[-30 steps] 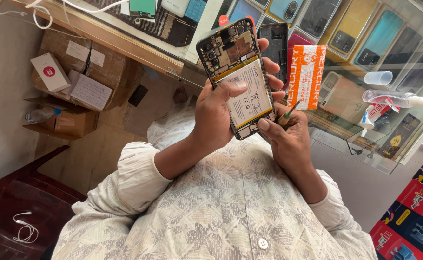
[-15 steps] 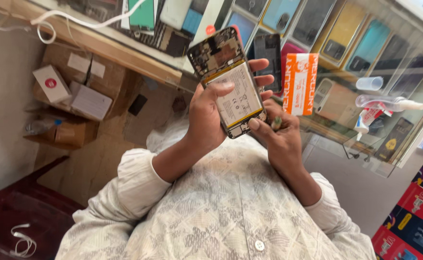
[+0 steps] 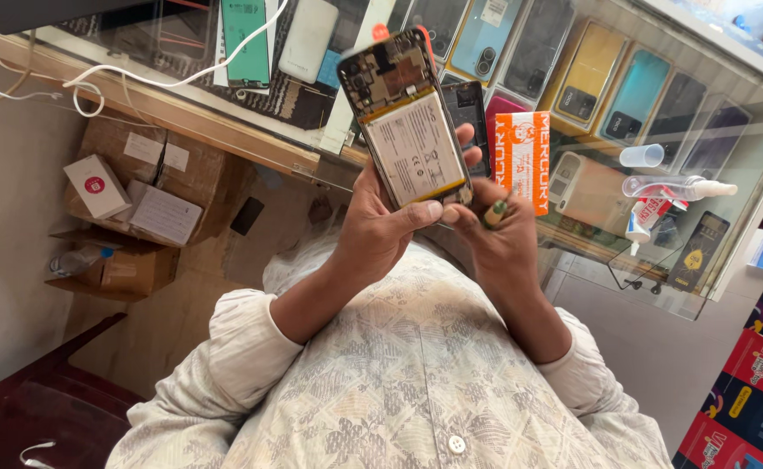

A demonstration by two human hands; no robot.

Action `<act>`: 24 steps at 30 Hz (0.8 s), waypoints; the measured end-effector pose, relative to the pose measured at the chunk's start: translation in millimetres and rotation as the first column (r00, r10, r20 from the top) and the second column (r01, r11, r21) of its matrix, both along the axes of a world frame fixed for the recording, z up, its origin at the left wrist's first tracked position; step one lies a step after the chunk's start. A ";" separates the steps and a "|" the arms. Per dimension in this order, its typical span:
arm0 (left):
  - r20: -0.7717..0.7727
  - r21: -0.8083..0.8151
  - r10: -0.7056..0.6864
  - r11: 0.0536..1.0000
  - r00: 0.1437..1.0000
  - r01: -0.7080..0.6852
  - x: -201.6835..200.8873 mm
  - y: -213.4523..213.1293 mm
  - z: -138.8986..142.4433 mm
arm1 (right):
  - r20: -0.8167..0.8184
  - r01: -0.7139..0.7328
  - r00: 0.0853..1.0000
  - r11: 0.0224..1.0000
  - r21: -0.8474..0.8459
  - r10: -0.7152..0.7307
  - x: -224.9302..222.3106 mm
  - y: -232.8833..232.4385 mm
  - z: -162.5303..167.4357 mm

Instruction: The person disassembles a smartphone by removing screws and internal components. They use a screwdriver to loosen screws, detach a metal bracket, and remove a small black component from the phone's interior.

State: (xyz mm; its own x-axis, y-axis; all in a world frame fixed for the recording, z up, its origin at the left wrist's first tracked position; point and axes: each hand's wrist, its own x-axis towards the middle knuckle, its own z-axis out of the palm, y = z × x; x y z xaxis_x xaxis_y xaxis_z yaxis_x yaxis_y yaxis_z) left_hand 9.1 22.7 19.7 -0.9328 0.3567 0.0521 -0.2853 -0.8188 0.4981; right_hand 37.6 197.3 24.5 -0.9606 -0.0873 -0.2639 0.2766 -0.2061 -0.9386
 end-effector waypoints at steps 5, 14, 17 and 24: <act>-0.039 0.044 0.017 0.999 0.999 -0.016 2.6 1.0 -4.6 | -0.181 0.053 0.982 0.998 0.033 -0.046 -3.8 12.1 -0.5; -0.054 -0.058 0.035 0.998 0.998 -0.038 3.1 -4.0 -5.0 | -0.320 0.283 0.931 0.905 0.317 -0.179 25.1 29.0 26.5; -0.098 -0.118 0.075 0.989 0.992 -0.086 3.8 -3.8 -6.8 | -0.523 0.367 0.850 0.786 0.498 -0.065 39.3 22.1 37.4; -0.211 -0.220 0.166 0.952 0.963 -0.212 5.8 0.7 -10.3 | -0.591 0.437 0.782 0.502 0.746 0.197 46.1 15.7 52.1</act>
State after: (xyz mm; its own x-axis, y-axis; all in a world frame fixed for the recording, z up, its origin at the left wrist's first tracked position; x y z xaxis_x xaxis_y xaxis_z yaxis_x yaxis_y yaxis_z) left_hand 14.9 23.4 9.4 -0.9656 0.1986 0.1677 -0.0198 -0.6994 0.7144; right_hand 83.7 213.0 76.7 -0.9068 -0.0109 0.4215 -0.2900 0.7417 -0.6048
